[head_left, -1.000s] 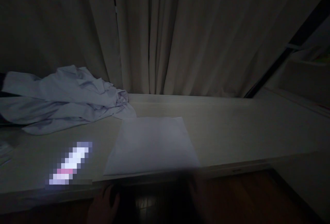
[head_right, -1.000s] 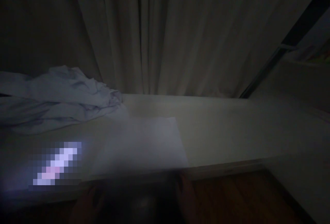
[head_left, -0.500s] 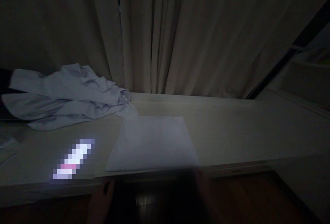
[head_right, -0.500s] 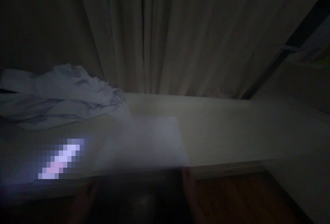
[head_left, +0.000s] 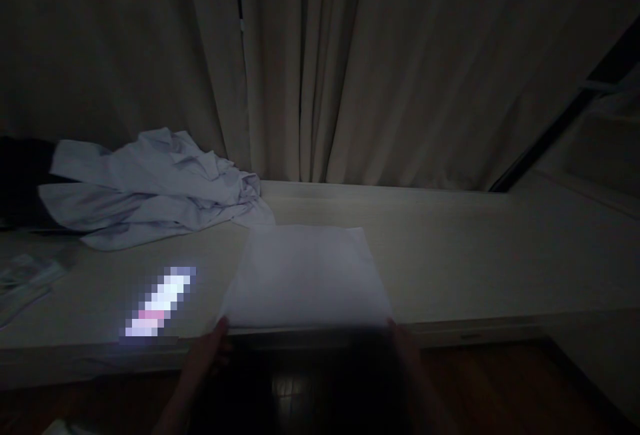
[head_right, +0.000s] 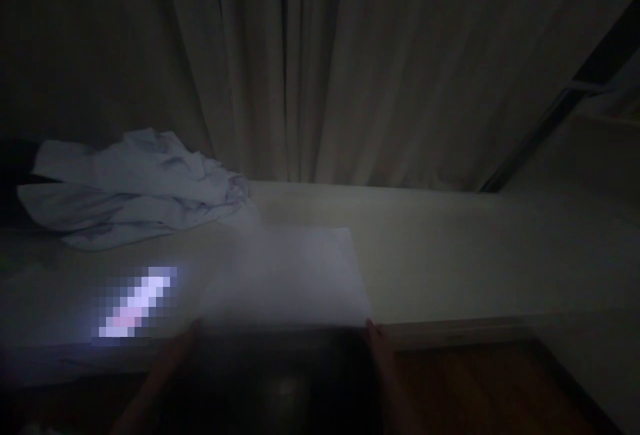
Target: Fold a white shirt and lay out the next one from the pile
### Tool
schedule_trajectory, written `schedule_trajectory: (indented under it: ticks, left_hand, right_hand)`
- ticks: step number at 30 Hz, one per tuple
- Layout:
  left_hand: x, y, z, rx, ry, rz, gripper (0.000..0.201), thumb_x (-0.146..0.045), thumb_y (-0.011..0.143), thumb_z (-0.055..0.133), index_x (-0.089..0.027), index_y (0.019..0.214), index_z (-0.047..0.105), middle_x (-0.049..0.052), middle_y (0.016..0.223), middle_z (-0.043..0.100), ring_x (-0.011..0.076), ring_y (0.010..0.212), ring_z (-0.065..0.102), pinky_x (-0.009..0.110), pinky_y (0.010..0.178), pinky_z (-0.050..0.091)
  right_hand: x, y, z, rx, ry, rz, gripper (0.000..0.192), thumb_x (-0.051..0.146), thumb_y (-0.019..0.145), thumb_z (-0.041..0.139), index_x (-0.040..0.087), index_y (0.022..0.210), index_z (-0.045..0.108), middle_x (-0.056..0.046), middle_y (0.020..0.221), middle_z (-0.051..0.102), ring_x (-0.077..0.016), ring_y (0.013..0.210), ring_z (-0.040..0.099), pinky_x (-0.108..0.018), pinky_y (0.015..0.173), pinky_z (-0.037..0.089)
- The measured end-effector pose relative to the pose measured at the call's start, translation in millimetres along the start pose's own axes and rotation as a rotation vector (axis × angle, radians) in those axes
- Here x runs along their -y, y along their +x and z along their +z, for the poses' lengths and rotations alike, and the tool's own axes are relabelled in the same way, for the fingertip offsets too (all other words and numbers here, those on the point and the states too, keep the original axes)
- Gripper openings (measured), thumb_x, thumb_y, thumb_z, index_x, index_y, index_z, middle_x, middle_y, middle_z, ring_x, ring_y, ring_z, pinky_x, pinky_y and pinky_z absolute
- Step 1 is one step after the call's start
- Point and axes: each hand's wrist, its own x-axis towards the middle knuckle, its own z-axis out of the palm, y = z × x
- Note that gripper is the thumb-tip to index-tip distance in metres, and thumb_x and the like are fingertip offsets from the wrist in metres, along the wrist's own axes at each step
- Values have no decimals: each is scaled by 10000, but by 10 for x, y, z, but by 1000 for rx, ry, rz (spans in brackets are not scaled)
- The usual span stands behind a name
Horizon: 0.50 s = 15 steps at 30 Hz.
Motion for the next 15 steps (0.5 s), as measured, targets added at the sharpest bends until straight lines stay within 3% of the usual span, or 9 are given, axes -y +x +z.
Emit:
schedule_trajectory:
  ticks: [3,8,12,15]
  left_hand:
    - [-86,-108,32,24,-58,-64,573,-663,759,367,-141,834,593,106,760,714,195,552,643,333,535,497]
    - [-42,-103,103,27,-42,21,476,-569,791,372,-146,847,583,123,778,722,223,592,664,362,531,523]
    - [9,-75,161,17,-28,24,509,-593,790,356,-143,852,584,148,820,723,240,632,681,365,518,532]
    - [4,-125,197,-40,24,103,476,-571,789,384,-148,862,589,149,827,722,240,660,687,360,534,539]
  right_hand:
    - [-18,-29,-69,6,14,16,357,486,829,563,170,980,629,-42,1009,656,-208,924,614,-382,824,509]
    - [-113,18,-247,-13,61,35,409,564,605,666,209,807,684,-61,849,710,-308,963,623,-387,836,496]
    - [-252,116,-346,-25,125,150,532,633,576,605,157,800,687,-102,799,708,-310,867,641,-423,776,512]
    - [-328,176,-394,-52,127,202,538,629,588,585,140,789,687,-118,782,701,-329,889,640,-440,779,517]
